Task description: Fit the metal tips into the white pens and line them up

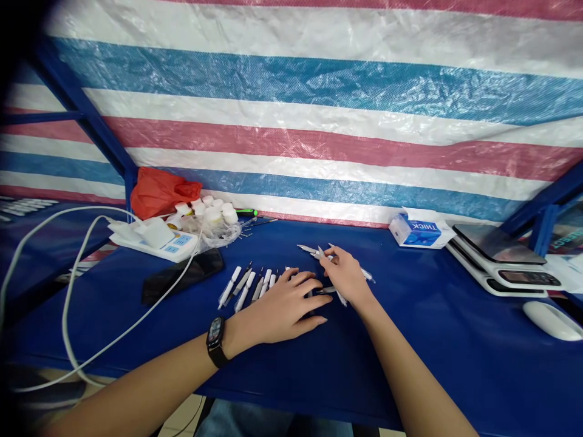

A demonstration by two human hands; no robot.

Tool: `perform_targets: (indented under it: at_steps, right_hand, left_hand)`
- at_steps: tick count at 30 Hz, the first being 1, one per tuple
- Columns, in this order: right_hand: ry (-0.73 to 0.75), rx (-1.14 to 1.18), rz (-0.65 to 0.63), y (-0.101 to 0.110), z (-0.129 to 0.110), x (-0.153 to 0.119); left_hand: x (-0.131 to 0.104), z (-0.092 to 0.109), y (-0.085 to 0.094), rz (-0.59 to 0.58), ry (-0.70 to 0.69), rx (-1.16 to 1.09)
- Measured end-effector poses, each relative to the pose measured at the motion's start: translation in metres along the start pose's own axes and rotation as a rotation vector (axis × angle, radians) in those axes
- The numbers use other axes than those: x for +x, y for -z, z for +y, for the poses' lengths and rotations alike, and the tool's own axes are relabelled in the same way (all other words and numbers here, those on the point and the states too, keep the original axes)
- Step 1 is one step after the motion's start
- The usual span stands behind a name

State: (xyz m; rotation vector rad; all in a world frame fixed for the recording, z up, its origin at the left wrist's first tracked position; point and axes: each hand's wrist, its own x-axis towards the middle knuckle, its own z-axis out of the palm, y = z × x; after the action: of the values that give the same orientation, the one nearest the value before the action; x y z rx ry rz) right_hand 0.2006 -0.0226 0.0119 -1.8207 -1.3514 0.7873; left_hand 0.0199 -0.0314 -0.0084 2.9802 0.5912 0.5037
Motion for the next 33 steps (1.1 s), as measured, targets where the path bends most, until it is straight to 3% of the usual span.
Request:
perform_targets:
  at_steps: [7,11,15,20,26,33]
  right_hand:
    - [-0.036,0.064,-0.015,0.001,-0.003,-0.002]
    - [-0.149,0.231,-0.080,0.001,-0.004,-0.005]
    - [-0.312,0.479,-0.249,-0.002,-0.003,-0.008]
    - [-0.396,0.712,-0.417,-0.003,-0.004,-0.008]
    - [-0.430,0.976,-0.447,0.001,-0.012,-0.011]
    - [-0.407,1.075,-0.382,-0.002,-0.020,-0.014]
  left_hand:
    - [0.001,-0.002,0.001,0.022,0.027,0.010]
    - [0.001,-0.003,0.000,0.062,0.058,0.009]
    - [0.000,-0.003,-0.001,0.064,0.085,-0.002]
    - [0.001,-0.006,-0.003,0.093,0.117,-0.015]
    - [0.003,-0.006,-0.002,0.124,0.137,0.023]
    - [0.004,-0.006,0.003,0.195,0.157,0.057]
